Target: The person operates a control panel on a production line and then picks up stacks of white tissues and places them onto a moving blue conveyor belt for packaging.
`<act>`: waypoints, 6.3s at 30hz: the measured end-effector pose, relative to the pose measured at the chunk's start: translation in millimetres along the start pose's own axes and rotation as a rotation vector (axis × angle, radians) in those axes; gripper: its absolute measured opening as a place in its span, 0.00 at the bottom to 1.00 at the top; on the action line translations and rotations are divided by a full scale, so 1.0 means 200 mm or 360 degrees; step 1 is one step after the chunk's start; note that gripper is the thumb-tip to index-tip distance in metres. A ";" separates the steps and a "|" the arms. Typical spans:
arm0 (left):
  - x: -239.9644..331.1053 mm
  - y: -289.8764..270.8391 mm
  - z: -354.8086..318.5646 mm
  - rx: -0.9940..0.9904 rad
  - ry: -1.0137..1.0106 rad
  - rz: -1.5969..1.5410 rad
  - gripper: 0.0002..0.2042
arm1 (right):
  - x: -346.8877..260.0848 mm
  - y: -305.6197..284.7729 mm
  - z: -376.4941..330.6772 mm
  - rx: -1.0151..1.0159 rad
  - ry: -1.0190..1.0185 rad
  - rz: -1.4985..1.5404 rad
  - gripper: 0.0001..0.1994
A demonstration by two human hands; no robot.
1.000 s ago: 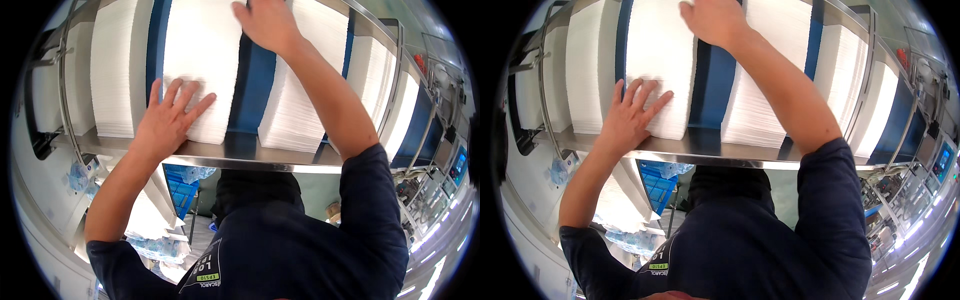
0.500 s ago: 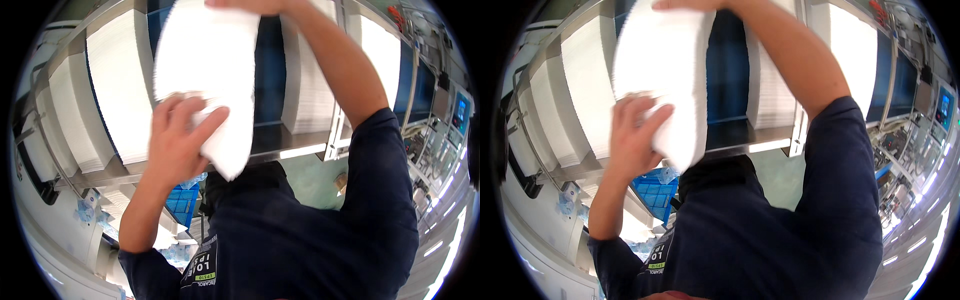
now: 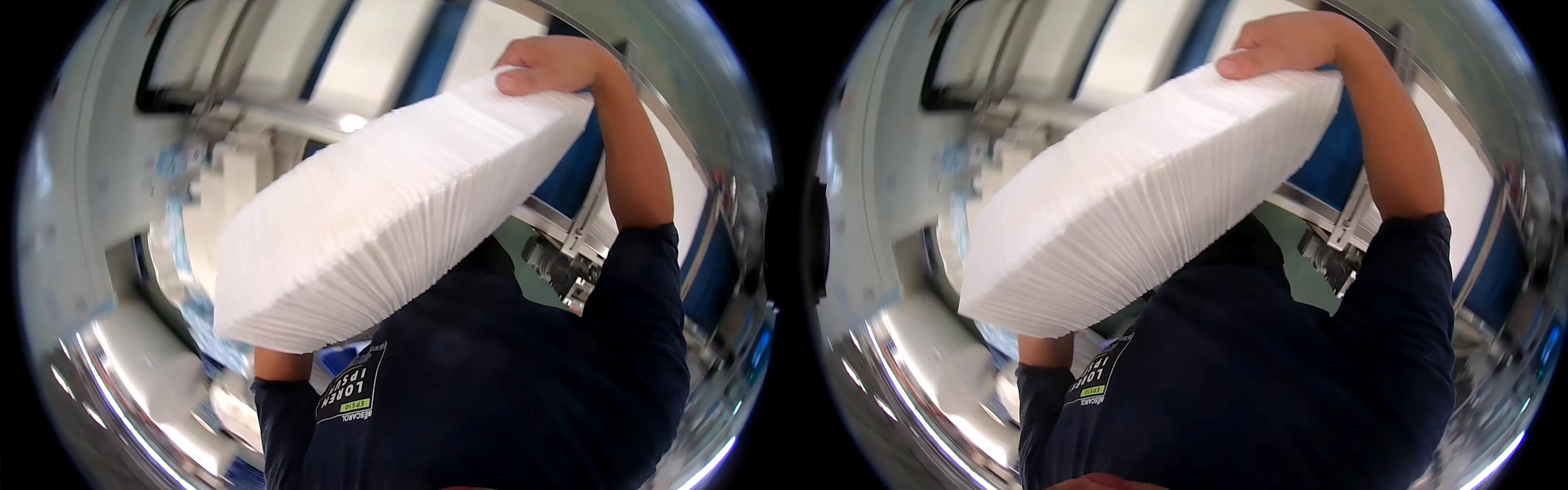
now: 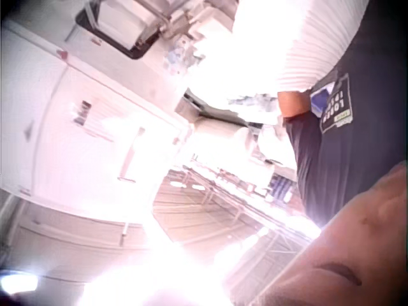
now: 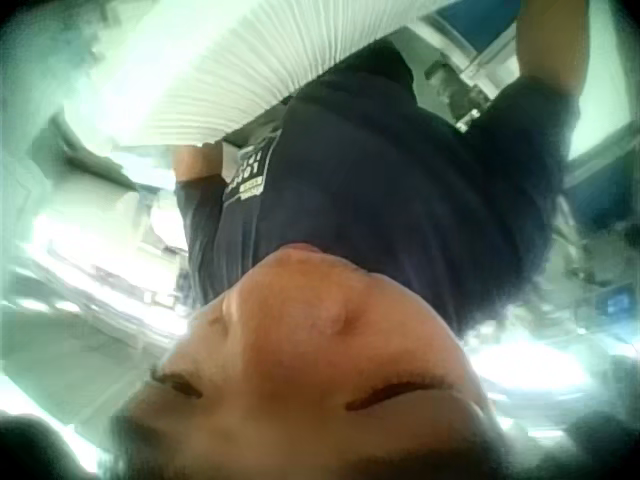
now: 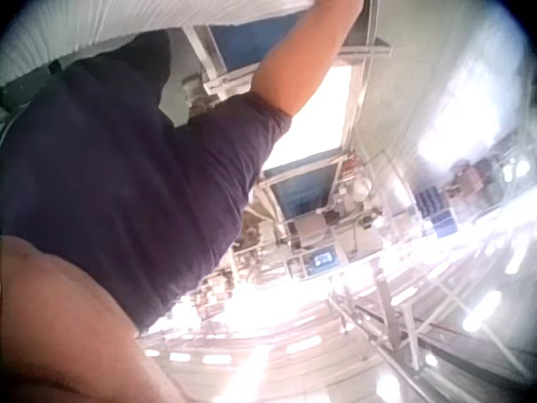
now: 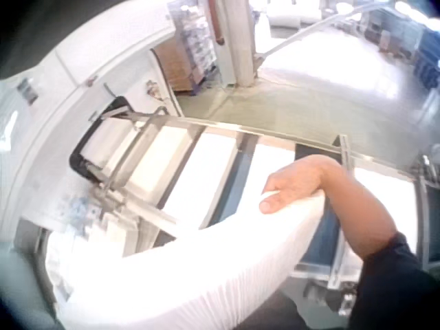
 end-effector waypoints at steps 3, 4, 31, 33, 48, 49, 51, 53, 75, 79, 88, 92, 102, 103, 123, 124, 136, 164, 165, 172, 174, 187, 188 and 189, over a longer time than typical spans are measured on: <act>-0.09 -0.27 -0.52 0.0296 0.0147 -0.0154 0.22 | -0.33 0.26 0.12 -0.0346 -0.0249 -0.0082 0.35; -0.11 -0.35 -0.72 0.0391 0.0204 -0.0202 0.22 | -0.46 0.36 0.15 -0.0433 -0.0308 -0.0105 0.35; -1.04 -1.66 -4.88 0.2495 0.0860 -0.0085 0.21 | -4.31 4.78 -0.94 -0.1649 -0.2555 -0.0392 0.31; -0.63 -1.87 -5.23 0.2595 0.0927 0.0724 0.25 | -4.89 4.97 -1.07 -0.1325 -0.2603 -0.0466 0.37; -1.38 -3.23 -4.96 0.2440 0.0346 0.1382 0.22 | -3.49 4.89 -0.90 -0.0746 -0.1556 0.0017 0.29; -1.55 -3.19 -4.83 0.2394 0.0300 0.1336 0.22 | -3.09 4.76 -0.88 -0.0604 -0.1325 -0.0248 0.29; -1.82 -3.05 -4.63 0.2220 0.0191 0.1222 0.21 | -2.16 4.47 -0.92 -0.0524 -0.0635 -0.0631 0.32; -2.01 -2.87 -4.51 0.1997 0.0042 0.1109 0.20 | -1.49 4.17 -1.15 -0.0333 -0.0103 -0.0739 0.30; -1.06 -2.70 -2.38 0.1790 -0.0035 0.0353 0.26 | -0.70 2.70 0.09 0.0514 0.0481 0.0469 0.25; -1.01 -2.63 -2.07 0.1803 -0.0359 0.0275 0.26 | -0.76 2.44 0.46 0.0694 0.0840 0.1000 0.22; -0.96 -2.97 -1.23 0.1916 -0.0492 -0.0331 0.34 | -0.77 2.27 1.32 0.0841 0.0974 0.1559 0.25; -1.01 -3.02 -0.94 0.1990 -0.0659 -0.0582 0.33 | -0.73 2.18 1.59 0.0848 0.0969 0.1539 0.24; -0.92 -2.95 -0.80 0.2035 -0.0642 -0.0822 0.20 | -0.79 2.02 2.55 0.0598 0.0352 0.0463 0.20; -0.81 -2.90 -0.75 0.2089 -0.0459 -0.0694 0.16 | -0.81 2.01 2.62 0.0605 0.0229 0.0286 0.19; -0.51 -2.79 -0.25 0.2173 -0.0152 -0.0279 0.38 | -0.82 2.15 2.99 0.0792 0.0211 -0.0185 0.20; -0.53 -2.80 -0.26 0.2206 -0.0178 -0.0337 0.38 | -0.81 2.15 3.00 0.0752 0.0270 -0.0172 0.19; -0.51 -2.82 -0.22 0.2363 -0.0258 -0.0141 0.38 | -0.82 2.20 2.98 0.0924 -0.0532 -0.0128 0.06; -0.50 -2.81 -0.20 0.2279 -0.0062 -0.0060 0.31 | -0.73 2.22 3.07 0.0453 0.0303 -0.0134 0.21; -0.51 -2.81 -0.20 0.2299 -0.0074 -0.0142 0.31 | -0.74 2.22 3.07 0.0449 0.0250 -0.0072 0.20; -0.45 -2.80 -0.16 0.2168 -0.0385 -0.0588 0.33 | -0.80 2.29 3.11 0.0257 0.0063 0.0096 0.29; -0.40 -2.78 -0.11 0.2071 -0.0325 -0.0558 0.34 | -0.87 2.36 3.06 0.0239 -0.0144 -0.0083 0.34; -0.34 -2.65 -0.16 0.2063 -0.0050 -0.0006 0.35 | -1.02 2.48 2.58 0.0274 0.0112 0.0317 0.41; -0.32 -2.63 -0.18 0.2093 -0.0001 0.0105 0.36 | -1.03 2.46 2.55 0.0304 0.0156 0.0390 0.41; -0.31 -2.62 -0.20 0.2128 0.0108 0.0187 0.39 | -1.01 2.45 2.53 0.0339 0.0158 0.0609 0.41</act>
Point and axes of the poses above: each hand's wrist, its own z-axis towards the middle knuckle, its own y-axis out of the palm, x = y × z, the point moved 4 cm from there along z, towards the middle knuckle, and after that the axes turned 14 degrees about x, right-handed, at the moved point
